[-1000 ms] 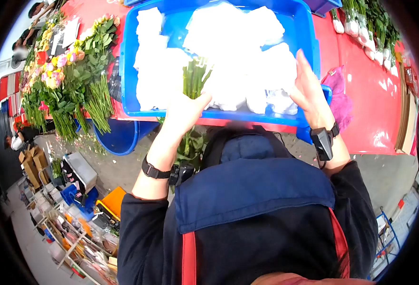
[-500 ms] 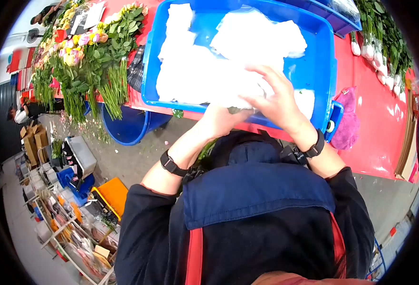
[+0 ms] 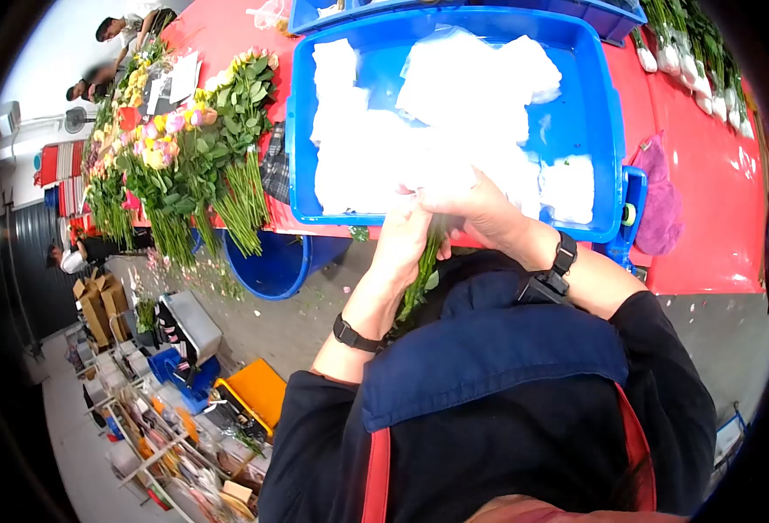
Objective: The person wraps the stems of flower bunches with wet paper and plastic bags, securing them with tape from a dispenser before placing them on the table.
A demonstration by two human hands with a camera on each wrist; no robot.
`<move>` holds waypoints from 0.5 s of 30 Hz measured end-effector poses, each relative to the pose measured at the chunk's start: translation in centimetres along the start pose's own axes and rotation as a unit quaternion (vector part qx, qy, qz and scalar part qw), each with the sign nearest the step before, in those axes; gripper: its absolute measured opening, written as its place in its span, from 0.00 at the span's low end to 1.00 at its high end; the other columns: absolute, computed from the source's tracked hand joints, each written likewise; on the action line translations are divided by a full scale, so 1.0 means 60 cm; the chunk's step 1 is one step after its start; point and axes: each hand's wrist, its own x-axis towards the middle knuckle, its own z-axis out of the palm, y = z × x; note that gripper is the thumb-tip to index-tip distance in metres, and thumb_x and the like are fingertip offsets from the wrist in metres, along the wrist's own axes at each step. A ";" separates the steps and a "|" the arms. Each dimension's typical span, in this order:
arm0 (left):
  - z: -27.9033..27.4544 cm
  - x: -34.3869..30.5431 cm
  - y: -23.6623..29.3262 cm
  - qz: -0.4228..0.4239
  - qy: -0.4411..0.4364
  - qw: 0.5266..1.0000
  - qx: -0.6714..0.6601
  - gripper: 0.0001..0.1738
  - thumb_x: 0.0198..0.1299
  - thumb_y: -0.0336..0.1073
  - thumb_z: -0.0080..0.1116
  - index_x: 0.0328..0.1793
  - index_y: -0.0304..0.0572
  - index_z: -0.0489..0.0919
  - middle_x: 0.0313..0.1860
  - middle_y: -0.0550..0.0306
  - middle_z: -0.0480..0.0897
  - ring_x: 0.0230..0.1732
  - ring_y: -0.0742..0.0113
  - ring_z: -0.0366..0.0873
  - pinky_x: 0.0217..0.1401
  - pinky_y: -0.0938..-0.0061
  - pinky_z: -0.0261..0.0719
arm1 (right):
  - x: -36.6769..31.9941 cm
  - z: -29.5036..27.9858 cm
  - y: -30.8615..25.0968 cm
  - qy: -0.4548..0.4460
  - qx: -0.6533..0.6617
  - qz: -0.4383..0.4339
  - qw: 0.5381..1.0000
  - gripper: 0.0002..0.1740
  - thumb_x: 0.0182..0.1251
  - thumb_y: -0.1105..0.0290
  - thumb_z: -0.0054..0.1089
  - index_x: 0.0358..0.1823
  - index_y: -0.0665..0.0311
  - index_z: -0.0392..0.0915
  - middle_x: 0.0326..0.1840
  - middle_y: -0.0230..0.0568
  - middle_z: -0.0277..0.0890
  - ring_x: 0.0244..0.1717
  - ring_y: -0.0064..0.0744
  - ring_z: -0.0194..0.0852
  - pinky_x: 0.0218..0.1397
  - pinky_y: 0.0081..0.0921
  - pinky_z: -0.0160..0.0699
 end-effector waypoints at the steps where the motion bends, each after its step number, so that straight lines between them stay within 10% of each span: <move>1: 0.001 -0.003 0.002 -0.006 0.013 0.999 -0.045 0.29 0.73 0.57 0.36 0.49 0.35 0.75 0.36 0.50 0.81 0.24 0.65 0.77 0.25 0.75 0.77 | -0.004 0.007 -0.004 -0.006 0.028 0.018 0.999 0.33 0.58 0.74 0.68 0.65 0.67 0.64 0.53 0.39 0.75 0.52 0.24 0.73 0.51 0.23 0.76; 15: -0.022 -0.014 0.011 0.000 0.123 0.991 -0.055 0.26 0.75 0.53 0.36 0.51 0.34 0.72 0.34 0.52 0.78 0.25 0.64 0.77 0.25 0.74 0.75 | 0.052 0.021 0.056 0.077 -0.114 -0.008 0.990 0.18 0.61 0.72 0.63 0.52 0.72 0.77 0.46 0.44 0.82 0.46 0.30 0.80 0.49 0.27 0.78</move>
